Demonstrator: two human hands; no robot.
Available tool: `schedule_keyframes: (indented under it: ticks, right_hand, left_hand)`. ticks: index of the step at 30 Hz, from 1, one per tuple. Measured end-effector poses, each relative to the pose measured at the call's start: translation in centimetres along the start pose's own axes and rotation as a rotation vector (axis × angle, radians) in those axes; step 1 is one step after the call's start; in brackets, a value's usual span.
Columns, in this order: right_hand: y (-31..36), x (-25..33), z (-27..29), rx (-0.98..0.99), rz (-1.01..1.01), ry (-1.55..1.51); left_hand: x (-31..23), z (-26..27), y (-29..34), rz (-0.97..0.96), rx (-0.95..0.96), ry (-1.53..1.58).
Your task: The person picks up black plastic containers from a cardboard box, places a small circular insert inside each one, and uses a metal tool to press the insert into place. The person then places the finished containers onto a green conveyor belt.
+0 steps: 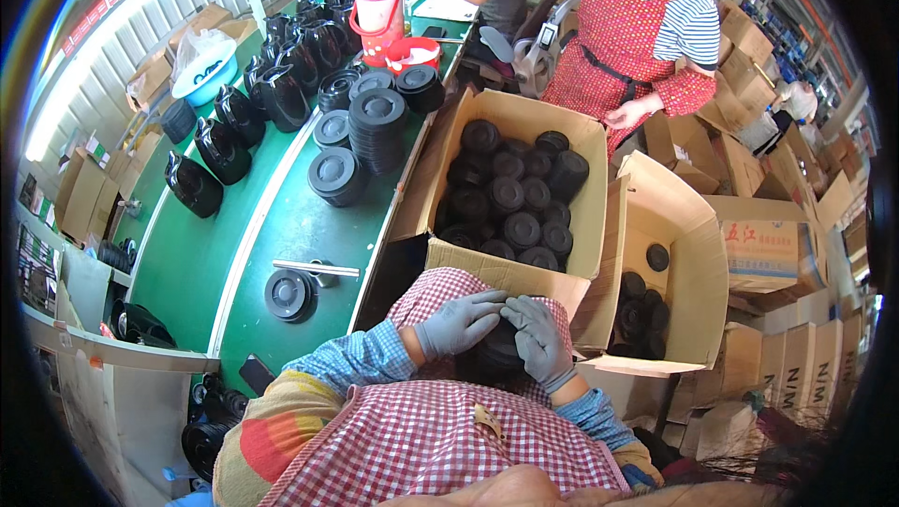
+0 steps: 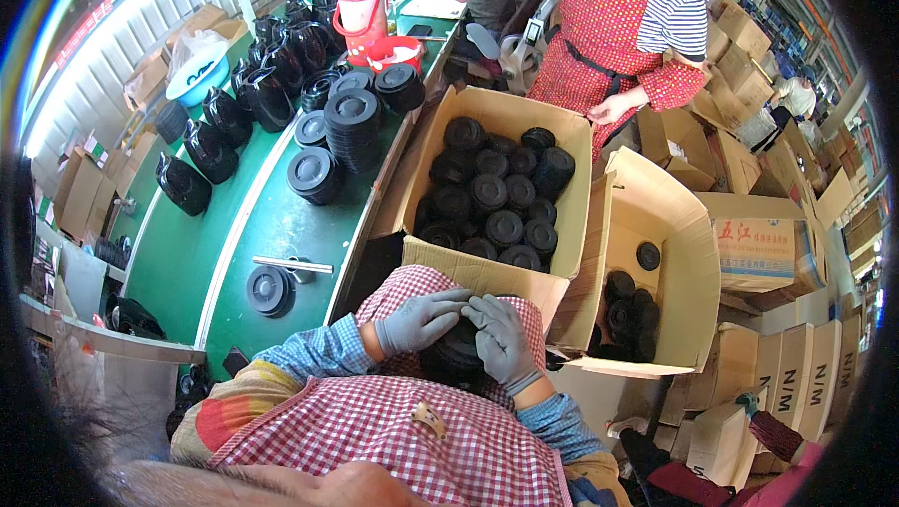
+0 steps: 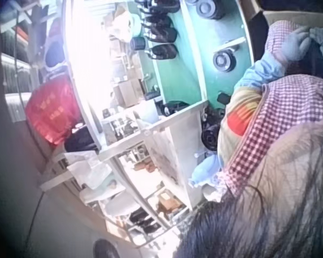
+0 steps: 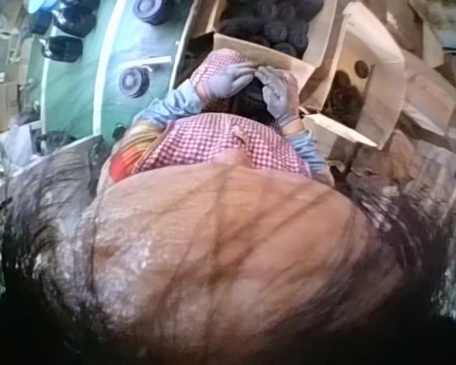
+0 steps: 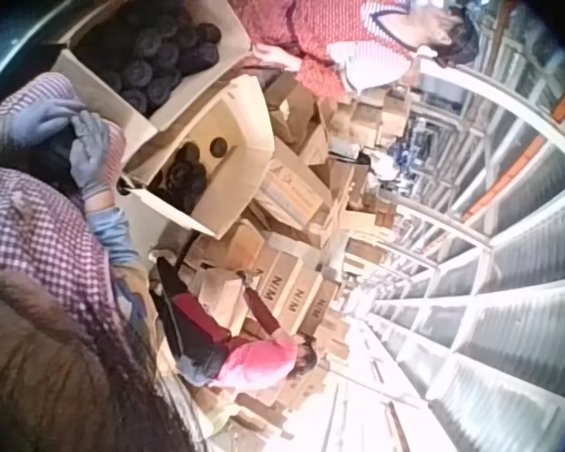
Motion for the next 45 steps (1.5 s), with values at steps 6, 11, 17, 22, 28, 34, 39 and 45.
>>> schedule_keyframes:
  ticks: [6, 11, 17, 22, 28, 34, 39, 45]
  right_hand:
    - [0.7, -4.1, -0.7, 0.046, -0.138, -0.25]
    - [-0.8, 3.3, 2.2, -0.101, -0.031, 0.147]
    - [0.3, 2.0, 0.3, -0.098, -0.061, 0.162]
    - [0.4, 1.3, 0.3, -0.038, 0.016, 0.108]
    - [0.3, -0.6, -0.6, 0.043, 0.071, -0.048]
    - [-0.1, -4.5, -2.0, 0.171, -0.138, -0.501]
    - [-0.4, -1.4, 0.2, 0.046, -0.1, -0.04]
    - [0.6, 1.2, 0.0, -0.118, -0.08, 0.123]
  left_hand:
    - [-2.0, 0.1, 0.1, -0.033, -0.023, -0.143]
    - [3.5, 0.7, -2.9, -0.009, 0.06, 0.327]
    - [5.4, -2.4, -1.9, 0.133, 0.139, 0.462]
    - [0.9, -0.5, -0.5, 0.029, 0.052, 0.095]
    - [-1.8, 0.0, 0.8, 0.028, 0.051, -0.077]
    - [-2.8, -0.2, 1.3, 0.116, 0.086, -0.265]
    - [2.8, 0.4, -1.2, 0.057, 0.152, 0.134]
    - [4.8, -2.0, -1.7, 0.001, 0.123, 0.53]
Point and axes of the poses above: each hand's wrist, its own y-axis away from the middle knuckle, its own z-axis out of the back of the hand, x = y × z, the point moved 10 cm from there along -y, towards the middle knuckle, and after that the axes turned 2 degrees about x, right-handed, at the moved point
